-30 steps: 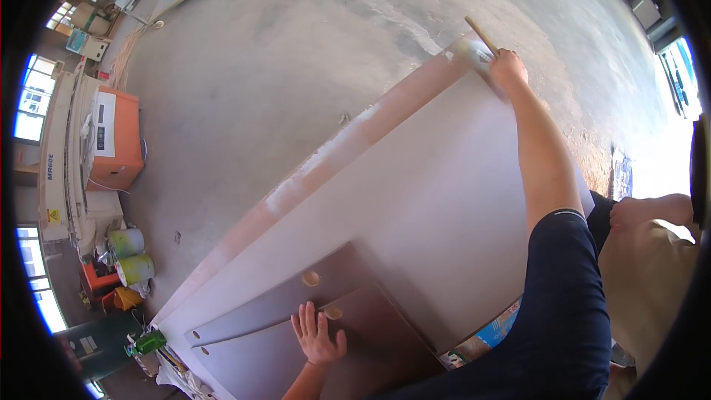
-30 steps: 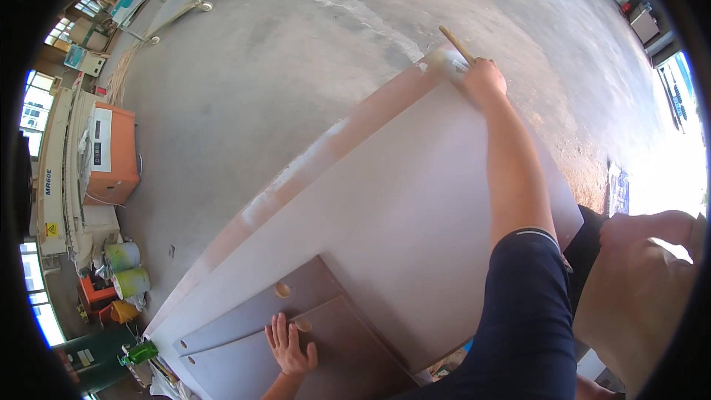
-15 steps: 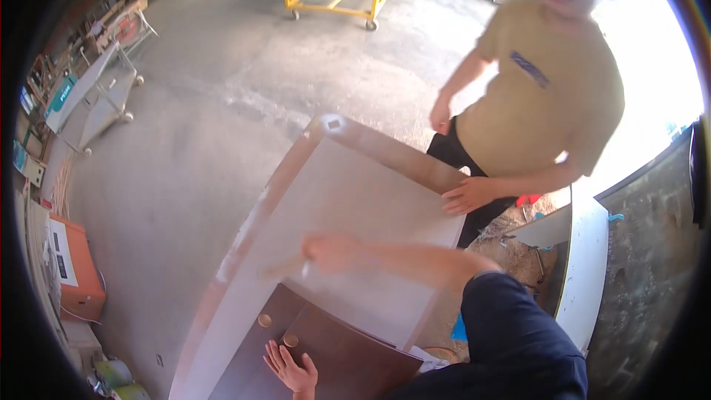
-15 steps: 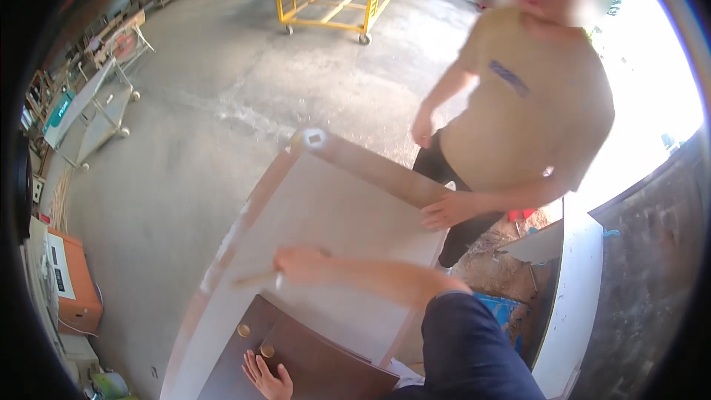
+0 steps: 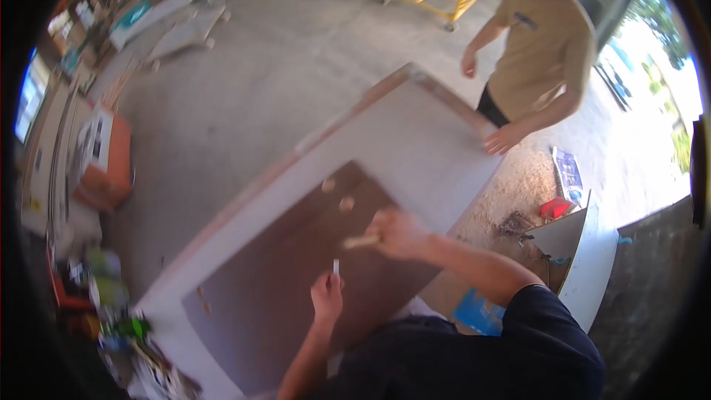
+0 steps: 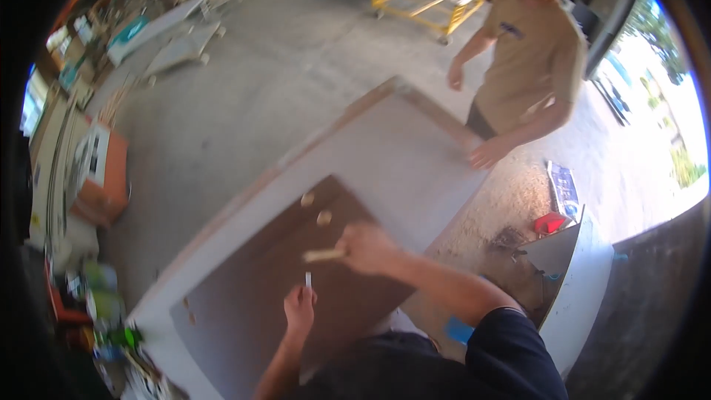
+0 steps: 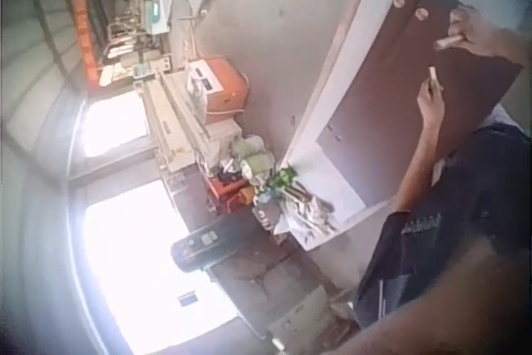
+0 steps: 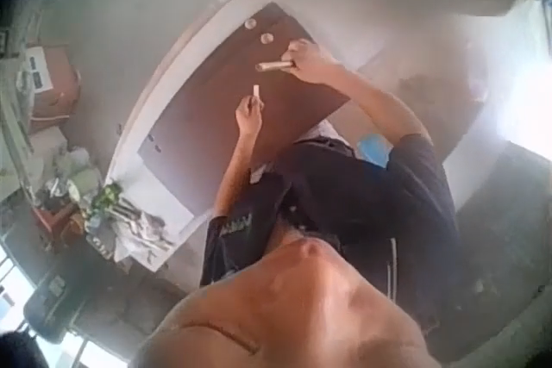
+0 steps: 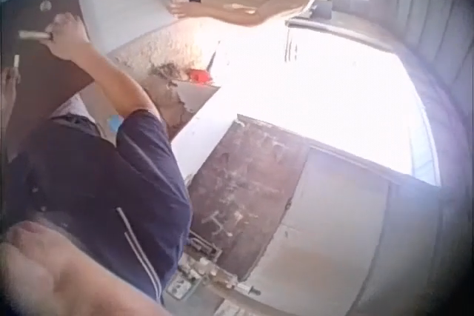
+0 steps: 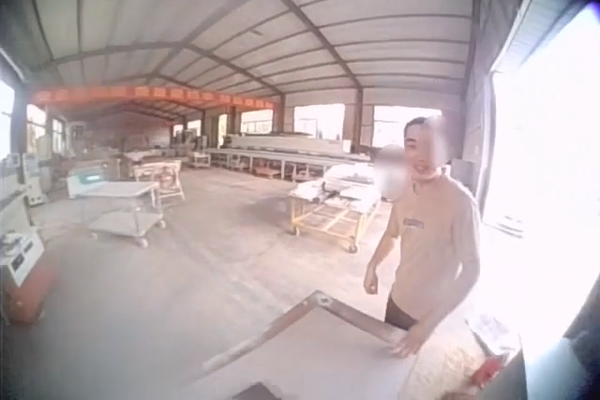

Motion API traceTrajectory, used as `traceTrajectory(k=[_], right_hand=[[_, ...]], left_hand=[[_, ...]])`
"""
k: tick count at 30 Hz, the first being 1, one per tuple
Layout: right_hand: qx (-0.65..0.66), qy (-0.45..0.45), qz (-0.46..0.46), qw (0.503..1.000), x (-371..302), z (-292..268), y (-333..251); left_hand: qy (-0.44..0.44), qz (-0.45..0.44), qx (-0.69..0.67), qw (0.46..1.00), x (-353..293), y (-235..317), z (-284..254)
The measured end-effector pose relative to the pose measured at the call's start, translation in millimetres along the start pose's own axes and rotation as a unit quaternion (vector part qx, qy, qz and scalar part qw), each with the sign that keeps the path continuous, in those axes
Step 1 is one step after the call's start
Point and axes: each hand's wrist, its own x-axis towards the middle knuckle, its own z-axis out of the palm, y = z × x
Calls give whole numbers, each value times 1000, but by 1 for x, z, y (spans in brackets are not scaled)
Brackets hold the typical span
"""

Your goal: The person places wooden boards on a table, hammers plastic anchors into holes using a hammer, applies sealant into the holes using a caulking gun, and presses caps into the holes by hand.

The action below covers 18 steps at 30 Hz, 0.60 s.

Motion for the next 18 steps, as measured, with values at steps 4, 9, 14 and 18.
traceTrajectory(k=[4, 9, 14, 18], right_hand=[[-47, -22, -14, 999, -28, -17, -35], [147, -84, -28, 985, -74, 21, -68], [152, -18, -121, 981, -101, 51, -95], [294, -104, -48, 949, -120, 61, -88]], left_hand=[[-153, 17, -303, 940, -36, -3, -21], [-241, -80, -605, 755, -75, 7, -1], [-147, -78, -629, 760, -87, 4, 4], [-26, -45, -527, 848, -75, -15, 14]])
